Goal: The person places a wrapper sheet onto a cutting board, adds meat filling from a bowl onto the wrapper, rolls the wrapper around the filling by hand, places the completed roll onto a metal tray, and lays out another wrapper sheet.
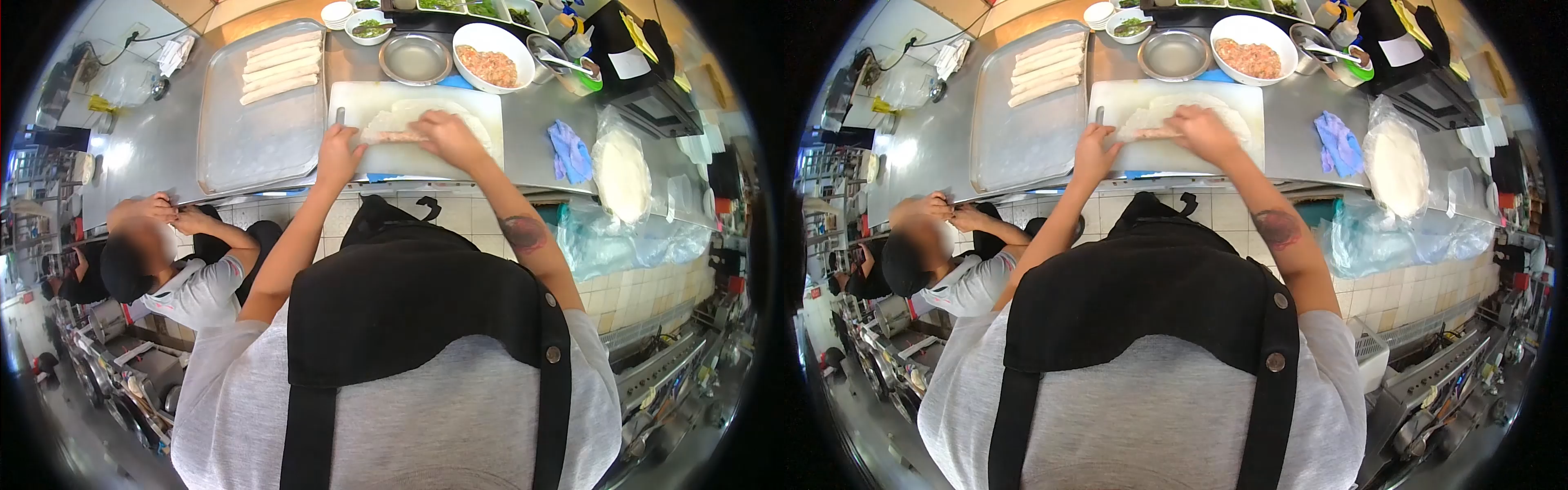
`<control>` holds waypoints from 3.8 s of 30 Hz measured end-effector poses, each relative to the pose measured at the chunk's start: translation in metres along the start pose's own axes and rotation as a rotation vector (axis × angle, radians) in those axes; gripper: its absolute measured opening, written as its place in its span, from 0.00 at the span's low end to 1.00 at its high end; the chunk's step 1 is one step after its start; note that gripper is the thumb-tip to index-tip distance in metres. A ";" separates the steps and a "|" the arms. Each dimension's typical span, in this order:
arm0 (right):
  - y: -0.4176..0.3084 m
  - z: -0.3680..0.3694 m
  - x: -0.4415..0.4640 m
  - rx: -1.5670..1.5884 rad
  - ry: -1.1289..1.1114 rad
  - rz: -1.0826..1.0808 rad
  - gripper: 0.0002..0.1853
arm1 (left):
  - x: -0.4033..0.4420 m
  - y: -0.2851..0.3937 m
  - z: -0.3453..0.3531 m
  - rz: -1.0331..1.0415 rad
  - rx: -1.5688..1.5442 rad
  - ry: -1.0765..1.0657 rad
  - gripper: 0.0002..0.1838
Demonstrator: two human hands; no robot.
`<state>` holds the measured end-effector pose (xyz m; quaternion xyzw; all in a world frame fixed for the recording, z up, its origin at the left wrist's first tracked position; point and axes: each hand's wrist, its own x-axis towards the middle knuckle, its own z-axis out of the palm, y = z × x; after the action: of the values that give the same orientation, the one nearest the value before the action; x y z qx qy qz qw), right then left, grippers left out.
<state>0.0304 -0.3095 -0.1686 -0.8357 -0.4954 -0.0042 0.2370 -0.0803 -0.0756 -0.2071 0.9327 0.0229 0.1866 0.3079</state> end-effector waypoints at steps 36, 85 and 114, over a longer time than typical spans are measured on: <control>-0.012 0.037 0.050 0.300 -0.038 -0.036 0.16 | -0.004 0.038 0.042 -0.158 -0.157 0.305 0.04; -0.034 0.030 0.000 0.131 0.334 0.188 0.08 | 0.001 0.010 0.025 0.218 -0.160 0.023 0.10; 0.017 0.015 -0.084 0.124 0.578 1.261 0.15 | 0.016 0.000 0.019 0.244 -0.221 -0.158 0.14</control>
<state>-0.0020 -0.3798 -0.2091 -0.9142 0.1682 -0.0597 0.3639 -0.0585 -0.0843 -0.2160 0.9008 -0.1355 0.1499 0.3845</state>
